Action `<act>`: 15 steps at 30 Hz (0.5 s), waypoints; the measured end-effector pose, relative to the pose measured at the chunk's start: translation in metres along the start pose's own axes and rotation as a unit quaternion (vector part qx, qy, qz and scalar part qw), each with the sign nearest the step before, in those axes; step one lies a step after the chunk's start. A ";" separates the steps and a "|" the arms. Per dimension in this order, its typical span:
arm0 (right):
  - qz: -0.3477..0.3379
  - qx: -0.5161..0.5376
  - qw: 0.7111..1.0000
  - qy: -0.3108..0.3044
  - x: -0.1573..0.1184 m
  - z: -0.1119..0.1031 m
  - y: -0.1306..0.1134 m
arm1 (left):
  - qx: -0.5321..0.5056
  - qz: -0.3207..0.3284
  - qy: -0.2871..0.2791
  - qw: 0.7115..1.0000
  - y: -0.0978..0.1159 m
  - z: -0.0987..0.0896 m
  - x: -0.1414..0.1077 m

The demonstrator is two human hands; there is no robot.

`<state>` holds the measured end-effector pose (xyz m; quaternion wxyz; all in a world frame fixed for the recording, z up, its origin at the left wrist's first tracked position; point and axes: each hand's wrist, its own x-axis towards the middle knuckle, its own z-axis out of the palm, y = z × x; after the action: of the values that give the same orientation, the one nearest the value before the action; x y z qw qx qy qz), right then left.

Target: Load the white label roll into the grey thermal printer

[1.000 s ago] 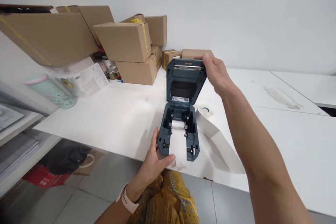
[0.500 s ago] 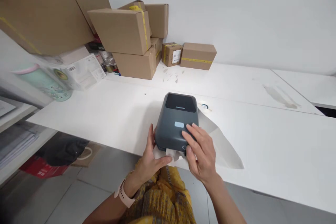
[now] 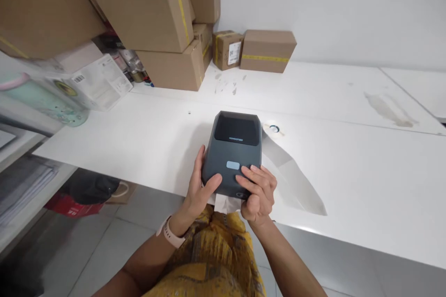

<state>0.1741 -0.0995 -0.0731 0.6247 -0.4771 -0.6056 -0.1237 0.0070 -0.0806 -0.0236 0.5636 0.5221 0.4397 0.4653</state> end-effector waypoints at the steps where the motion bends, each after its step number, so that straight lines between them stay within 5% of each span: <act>1: 0.004 -0.012 1.000 -0.002 -0.001 0.000 0.000 | 0.003 0.003 -0.002 1.000 -0.001 -0.001 0.001; 5: 0.000 -0.041 0.998 -0.051 0.001 -0.005 0.004 | 0.011 0.003 -0.005 1.000 -0.007 -0.008 -0.012; 9: -0.001 0.011 0.999 -0.049 0.006 -0.009 0.000 | 0.043 -0.029 0.106 0.993 -0.012 -0.014 -0.049; 12: 0.031 0.056 0.998 -0.011 0.009 -0.005 -0.012 | -0.005 -0.123 -0.015 0.992 -0.008 -0.009 -0.063; 15: 0.057 0.056 0.997 0.013 0.012 -0.001 -0.021 | -0.087 -0.220 -0.160 0.958 -0.001 0.002 -0.053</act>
<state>0.1616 -0.1060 -0.0531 0.6641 -0.4734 -0.5755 -0.0598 0.0000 -0.1330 -0.0243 0.7584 0.4288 0.4058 0.2763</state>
